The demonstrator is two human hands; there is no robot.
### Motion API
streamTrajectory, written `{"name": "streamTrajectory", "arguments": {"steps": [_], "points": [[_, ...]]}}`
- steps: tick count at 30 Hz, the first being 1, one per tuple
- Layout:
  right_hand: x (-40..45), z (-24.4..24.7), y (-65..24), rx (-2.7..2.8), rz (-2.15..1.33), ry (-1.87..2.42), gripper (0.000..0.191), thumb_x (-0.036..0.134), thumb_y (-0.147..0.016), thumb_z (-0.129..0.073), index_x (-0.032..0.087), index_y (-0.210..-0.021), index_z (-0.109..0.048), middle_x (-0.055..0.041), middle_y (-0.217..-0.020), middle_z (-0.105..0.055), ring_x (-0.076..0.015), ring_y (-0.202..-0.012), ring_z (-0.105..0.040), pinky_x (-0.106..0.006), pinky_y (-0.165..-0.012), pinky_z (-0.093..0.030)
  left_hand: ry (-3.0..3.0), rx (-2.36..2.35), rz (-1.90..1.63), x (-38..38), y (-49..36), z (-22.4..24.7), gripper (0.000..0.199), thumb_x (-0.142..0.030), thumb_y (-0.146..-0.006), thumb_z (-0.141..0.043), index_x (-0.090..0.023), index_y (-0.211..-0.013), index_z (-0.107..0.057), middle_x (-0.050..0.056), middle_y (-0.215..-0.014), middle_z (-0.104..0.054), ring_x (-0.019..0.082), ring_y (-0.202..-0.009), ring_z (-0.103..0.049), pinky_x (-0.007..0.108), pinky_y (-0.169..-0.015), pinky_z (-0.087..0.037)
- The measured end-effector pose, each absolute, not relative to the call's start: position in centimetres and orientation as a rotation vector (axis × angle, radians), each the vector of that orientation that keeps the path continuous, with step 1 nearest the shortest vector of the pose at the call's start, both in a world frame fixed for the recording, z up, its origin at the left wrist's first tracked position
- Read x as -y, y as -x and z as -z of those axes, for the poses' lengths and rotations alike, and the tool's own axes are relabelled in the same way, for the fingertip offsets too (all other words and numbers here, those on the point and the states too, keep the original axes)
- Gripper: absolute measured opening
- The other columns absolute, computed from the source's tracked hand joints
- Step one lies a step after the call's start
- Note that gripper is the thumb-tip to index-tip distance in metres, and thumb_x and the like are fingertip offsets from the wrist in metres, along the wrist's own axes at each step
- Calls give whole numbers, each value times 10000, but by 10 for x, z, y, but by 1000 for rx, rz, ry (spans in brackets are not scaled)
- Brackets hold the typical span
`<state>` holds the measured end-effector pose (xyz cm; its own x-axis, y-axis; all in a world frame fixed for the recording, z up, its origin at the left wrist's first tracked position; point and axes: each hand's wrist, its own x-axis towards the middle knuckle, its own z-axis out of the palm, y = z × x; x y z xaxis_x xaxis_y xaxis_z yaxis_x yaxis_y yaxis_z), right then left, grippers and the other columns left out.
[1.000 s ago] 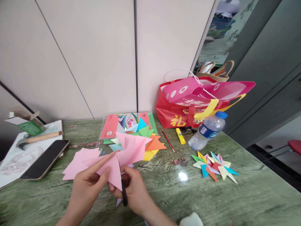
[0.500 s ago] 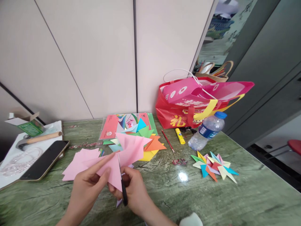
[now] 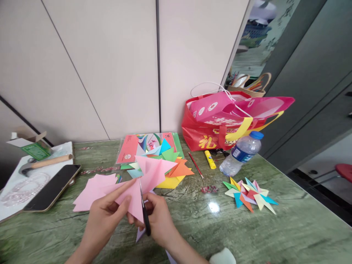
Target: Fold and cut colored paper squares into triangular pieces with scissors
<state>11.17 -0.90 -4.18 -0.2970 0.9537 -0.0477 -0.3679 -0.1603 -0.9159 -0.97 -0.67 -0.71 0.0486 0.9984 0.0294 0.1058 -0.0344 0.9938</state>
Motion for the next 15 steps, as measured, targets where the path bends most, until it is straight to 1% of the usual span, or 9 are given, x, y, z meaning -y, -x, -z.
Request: {"name": "streamTrajectory", "arguments": {"steps": [2,4,7,9,12,15], "points": [[7,47,-112,1043,-1645,863,284,310,-562,-724,173,-645,-490,57,-488,-545,-61,-380,-384,-176,-370,-311,-1345,-1214,-1112,5,11,9,425,-255,-740,-575,-149,-1149,-615,-43,-404,-592,130,-361,-570,206,-393,-471],[5,53,-112,1038,-1628,908,307,313,-542,-734,180,-618,-468,71,-441,-515,-62,-358,-388,-168,-347,-311,-1352,-1211,-1090,2,12,10,455,-261,-756,-560,-129,-1191,-579,-34,-407,-603,132,-366,-570,211,-404,-465],[0,60,-114,1072,-1579,1005,302,328,-547,-731,173,-638,-488,81,-408,-498,-58,-327,-391,-162,-329,-322,-1391,-1205,-1025,-3,16,10,483,-263,-765,-558,-112,-1224,-546,-33,-392,-597,121,-359,-542,206,-410,-431],[-4,62,-117,1125,-1504,1054,301,359,-578,-712,170,-648,-489,80,-392,-494,-58,-302,-391,-167,-320,-330,-1417,-1177,-966,-7,20,9,479,-263,-769,-552,-127,-1228,-542,-37,-397,-597,117,-359,-531,205,-409,-406],[-11,64,-125,1156,-1434,1076,285,378,-624,-687,162,-670,-507,69,-389,-497,-66,-308,-413,-170,-334,-327,-1450,-1168,-892,-14,26,5,496,-252,-767,-542,-170,-1256,-513,-43,-442,-621,121,-378,-555,207,-423,-395],[-19,67,-133,1143,-1284,1147,297,417,-647,-665,172,-693,-504,60,-410,-499,-85,-335,-443,-191,-355,-348,-1489,-1282,-859,-20,33,2,565,-252,-754,-540,-156,-1303,-449,-58,-388,-587,138,-387,-573,198,-417,-372]]}}
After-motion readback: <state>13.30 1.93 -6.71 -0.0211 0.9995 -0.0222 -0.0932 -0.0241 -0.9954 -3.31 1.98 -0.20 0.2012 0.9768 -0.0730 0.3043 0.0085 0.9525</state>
